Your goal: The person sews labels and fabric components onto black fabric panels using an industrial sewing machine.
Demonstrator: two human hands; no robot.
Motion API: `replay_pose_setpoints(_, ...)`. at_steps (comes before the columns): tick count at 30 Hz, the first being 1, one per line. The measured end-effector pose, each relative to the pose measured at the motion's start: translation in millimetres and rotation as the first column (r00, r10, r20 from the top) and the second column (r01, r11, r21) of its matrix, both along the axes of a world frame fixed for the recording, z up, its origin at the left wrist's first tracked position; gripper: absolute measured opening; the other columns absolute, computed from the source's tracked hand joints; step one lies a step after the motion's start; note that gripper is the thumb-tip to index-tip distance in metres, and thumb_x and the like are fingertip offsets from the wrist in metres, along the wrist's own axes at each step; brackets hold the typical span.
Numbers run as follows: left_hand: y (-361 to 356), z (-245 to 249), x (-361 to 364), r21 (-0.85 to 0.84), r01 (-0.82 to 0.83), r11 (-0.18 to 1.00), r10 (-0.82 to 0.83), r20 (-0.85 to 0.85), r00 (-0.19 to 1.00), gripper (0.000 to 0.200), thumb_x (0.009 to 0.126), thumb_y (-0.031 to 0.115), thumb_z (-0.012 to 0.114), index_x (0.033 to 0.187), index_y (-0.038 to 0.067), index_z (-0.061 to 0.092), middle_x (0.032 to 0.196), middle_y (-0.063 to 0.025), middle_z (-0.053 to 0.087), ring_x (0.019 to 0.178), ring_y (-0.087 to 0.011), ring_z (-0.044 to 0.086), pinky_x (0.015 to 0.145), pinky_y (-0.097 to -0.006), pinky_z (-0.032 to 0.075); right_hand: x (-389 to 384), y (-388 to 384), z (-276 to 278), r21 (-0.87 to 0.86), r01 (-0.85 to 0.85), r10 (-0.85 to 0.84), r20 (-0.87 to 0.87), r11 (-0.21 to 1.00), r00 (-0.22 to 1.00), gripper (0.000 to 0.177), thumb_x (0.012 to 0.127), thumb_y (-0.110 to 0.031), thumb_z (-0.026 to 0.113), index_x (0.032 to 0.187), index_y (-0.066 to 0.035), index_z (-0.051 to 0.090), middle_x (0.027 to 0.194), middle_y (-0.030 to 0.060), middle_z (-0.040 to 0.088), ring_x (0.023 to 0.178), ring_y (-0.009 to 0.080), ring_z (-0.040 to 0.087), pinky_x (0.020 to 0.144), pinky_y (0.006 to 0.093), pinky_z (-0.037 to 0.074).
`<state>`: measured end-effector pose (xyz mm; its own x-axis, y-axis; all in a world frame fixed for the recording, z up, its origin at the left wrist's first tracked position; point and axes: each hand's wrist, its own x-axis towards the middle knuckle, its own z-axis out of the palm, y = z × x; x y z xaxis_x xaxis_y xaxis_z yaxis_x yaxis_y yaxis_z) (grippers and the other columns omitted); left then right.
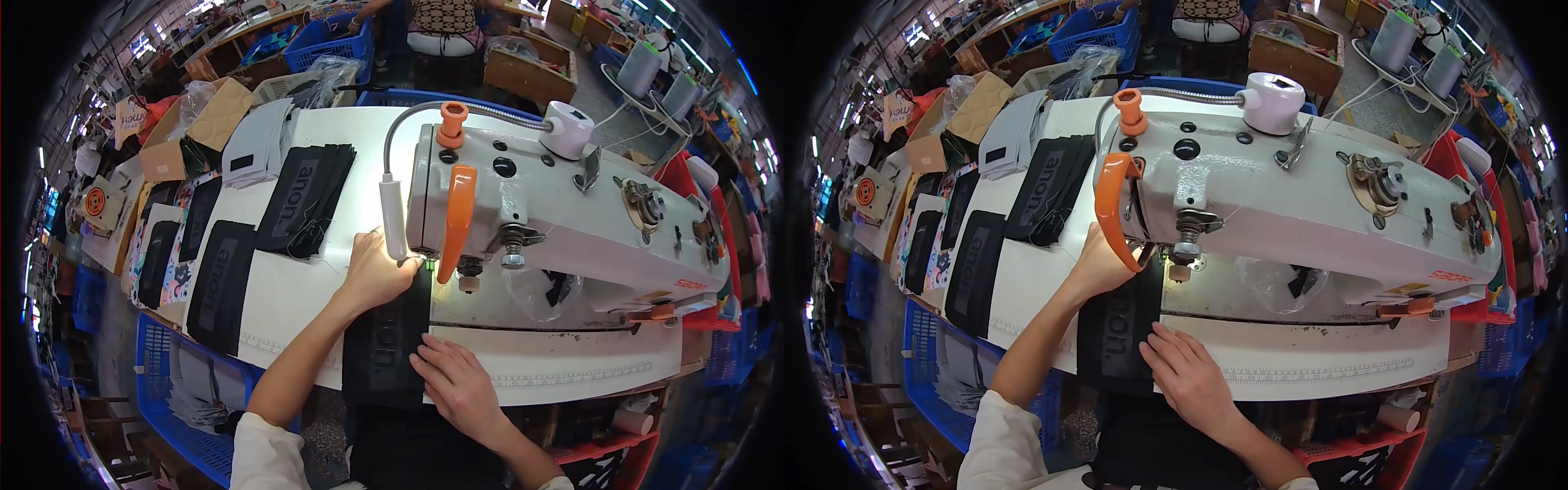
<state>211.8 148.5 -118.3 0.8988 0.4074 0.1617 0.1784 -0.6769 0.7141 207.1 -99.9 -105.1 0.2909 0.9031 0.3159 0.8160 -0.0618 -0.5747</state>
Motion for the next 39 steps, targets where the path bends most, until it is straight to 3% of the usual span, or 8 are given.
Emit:
replay_pose_setpoints(9,-1.3,-1.2,5.9,0.009,-0.039,0.999,0.036,0.22,0.975,0.019,0.075,0.017,0.071,0.081,0.001,0.063,0.076,-0.0142,0.063,0.086,-0.0342,0.06,0.083,-0.0443,0.039,0.0,3.0,2.1,-0.036,0.001,-0.002,-0.018,0.999,1.0,0.053,0.08,-0.005,0.073,0.131,0.0,0.06,0.133,0.0129,0.059,0.133,0.0295,0.051,0.109,0.043,0.041)
replay_pose_setpoints(14,-4.6,-2.8,-2.6,0.104,-0.056,0.993,0.045,0.103,0.994,0.017,0.076,0.014,0.069,0.087,0.002,0.064,0.08,-0.0128,0.062,0.088,-0.0338,0.06,0.085,-0.0462,0.039,-0.8,0.5,1.5,-0.064,-0.019,0.021,0.036,0.998,0.999,0.051,0.082,-0.008,0.073,0.131,0.0,0.06,0.133,0.013,0.059,0.134,0.0296,0.05,0.109,0.0435,0.041)
replay_pose_setpoints(17,-19.9,16.8,-24.5,0.589,-0.134,0.797,0.033,0.18,0.983,0.015,0.078,0.007,0.068,0.093,0.004,0.066,0.088,-0.0128,0.061,0.088,-0.0346,0.059,0.086,-0.0458,0.04,-3.6,-2.6,4.0,-0.067,-0.013,0.018,0.074,0.998,0.997,0.049,0.082,-0.01,0.074,0.129,-0.001,0.061,0.131,0.0121,0.06,0.131,0.029,0.052,0.107,0.0434,0.042)
replay_pose_setpoints(19,-32.8,41.1,-59.4,0.351,0.085,0.932,-0.15,0.162,0.975,0.022,0.076,0.002,0.068,0.098,0.004,0.067,0.099,-0.0135,0.062,0.093,-0.0344,0.061,0.093,-0.0466,0.043,-8.1,-5.1,3.3,-0.045,0.019,-0.014,0.095,0.999,0.995,0.047,0.082,-0.012,0.075,0.126,-0.003,0.064,0.126,0.01,0.062,0.125,0.0277,0.057,0.103,0.0426,0.043)
replay_pose_setpoints(21,-42.0,37.6,-100.0,0.179,0.504,0.845,-0.513,0.005,0.858,0.034,0.071,-0.001,0.069,0.105,0.001,0.067,0.112,-0.0152,0.064,0.106,-0.0351,0.062,0.099,-0.0459,0.047,-22.0,-16.1,-7.2,0.018,0.064,-0.066,0.083,0.998,0.994,0.046,0.081,-0.013,0.076,0.125,-0.004,0.066,0.123,0.0084,0.063,0.12,0.0262,0.059,0.1,0.0416,0.044)
replay_pose_setpoints(27,-67.4,34.5,-144.6,0.309,0.511,0.802,-0.506,-0.105,0.856,0.04,0.073,0.002,0.068,0.112,0.003,0.069,0.122,-0.0117,0.065,0.113,-0.0308,0.064,0.099,-0.0424,0.051,-47.1,-28.6,-37.0,0.194,0.108,-0.147,0.198,0.975,0.969,0.041,0.075,-0.015,0.081,0.115,-0.009,0.072,0.108,0.0015,0.064,0.1,0.0198,0.062,0.089,0.0377,0.045)
replay_pose_setpoints(29,-68.8,32.8,-144.4,0.452,0.511,0.731,-0.519,-0.117,0.846,0.04,0.075,0.005,0.067,0.115,0.003,0.069,0.124,-0.0113,0.065,0.116,-0.0292,0.063,0.1,-0.0418,0.052,-47.5,-28.2,-35.7,0.188,0.114,-0.15,0.189,0.975,0.97,0.039,0.076,-0.015,0.081,0.114,-0.009,0.072,0.108,0.0015,0.065,0.101,0.0192,0.062,0.089,0.0369,0.046)
replay_pose_setpoints(39,-71.1,32.1,-147.1,0.563,0.526,0.638,-0.555,-0.136,0.82,0.038,0.076,0.01,0.067,0.113,0.003,0.07,0.117,-0.0109,0.066,0.11,-0.026,0.065,0.097,-0.0423,0.053,-47.9,-29.2,-31.5,0.151,0.125,-0.154,0.196,0.981,0.968,0.038,0.073,-0.015,0.082,0.11,-0.011,0.074,0.118,0.0034,0.066,0.108,0.0213,0.063,0.09,0.0379,0.045)
